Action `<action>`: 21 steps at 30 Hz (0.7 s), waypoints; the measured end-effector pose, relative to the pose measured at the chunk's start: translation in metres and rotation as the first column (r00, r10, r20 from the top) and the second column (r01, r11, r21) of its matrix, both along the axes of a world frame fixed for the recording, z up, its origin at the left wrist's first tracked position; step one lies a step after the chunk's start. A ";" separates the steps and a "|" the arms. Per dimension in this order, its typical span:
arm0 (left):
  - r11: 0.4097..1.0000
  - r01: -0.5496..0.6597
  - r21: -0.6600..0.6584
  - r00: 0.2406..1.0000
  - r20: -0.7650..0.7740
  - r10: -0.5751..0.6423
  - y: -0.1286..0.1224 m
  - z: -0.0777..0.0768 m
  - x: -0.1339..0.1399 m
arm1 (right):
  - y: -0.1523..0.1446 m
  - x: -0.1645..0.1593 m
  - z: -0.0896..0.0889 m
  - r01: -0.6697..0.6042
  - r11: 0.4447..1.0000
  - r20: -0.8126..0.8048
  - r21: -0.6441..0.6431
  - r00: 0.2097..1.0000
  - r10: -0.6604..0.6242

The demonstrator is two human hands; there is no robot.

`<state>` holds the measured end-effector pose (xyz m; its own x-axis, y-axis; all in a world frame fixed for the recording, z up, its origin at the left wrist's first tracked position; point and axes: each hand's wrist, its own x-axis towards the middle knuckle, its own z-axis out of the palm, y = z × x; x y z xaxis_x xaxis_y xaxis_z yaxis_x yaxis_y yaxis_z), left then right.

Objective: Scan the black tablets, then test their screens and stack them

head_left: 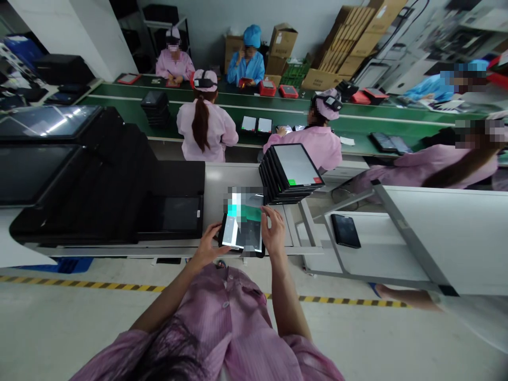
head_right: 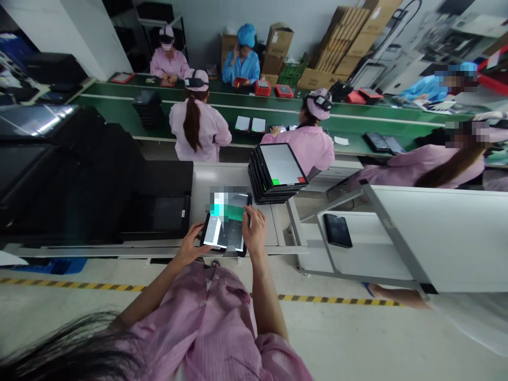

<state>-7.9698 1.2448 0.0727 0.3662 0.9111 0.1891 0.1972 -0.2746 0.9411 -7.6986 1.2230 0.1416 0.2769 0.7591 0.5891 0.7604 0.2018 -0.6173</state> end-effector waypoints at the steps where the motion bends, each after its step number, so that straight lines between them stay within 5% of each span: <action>1: 1.000 0.000 0.004 1.000 0.001 0.000 0.000 0.000 0.000 | 0.002 0.000 0.001 0.002 1.000 -0.002 0.001 1.000 -0.002; 21: 0.999 0.016 -0.034 1.000 0.015 -0.016 -0.001 0.004 0.001 | 0.021 0.006 0.009 -0.059 0.997 0.055 -0.056 0.997 0.062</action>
<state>-7.9690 1.2437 0.0770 0.3779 0.9113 0.1632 0.1788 -0.2448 0.9529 -7.6929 1.2437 0.1507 0.1973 0.8048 0.5598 0.7816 0.2156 -0.5853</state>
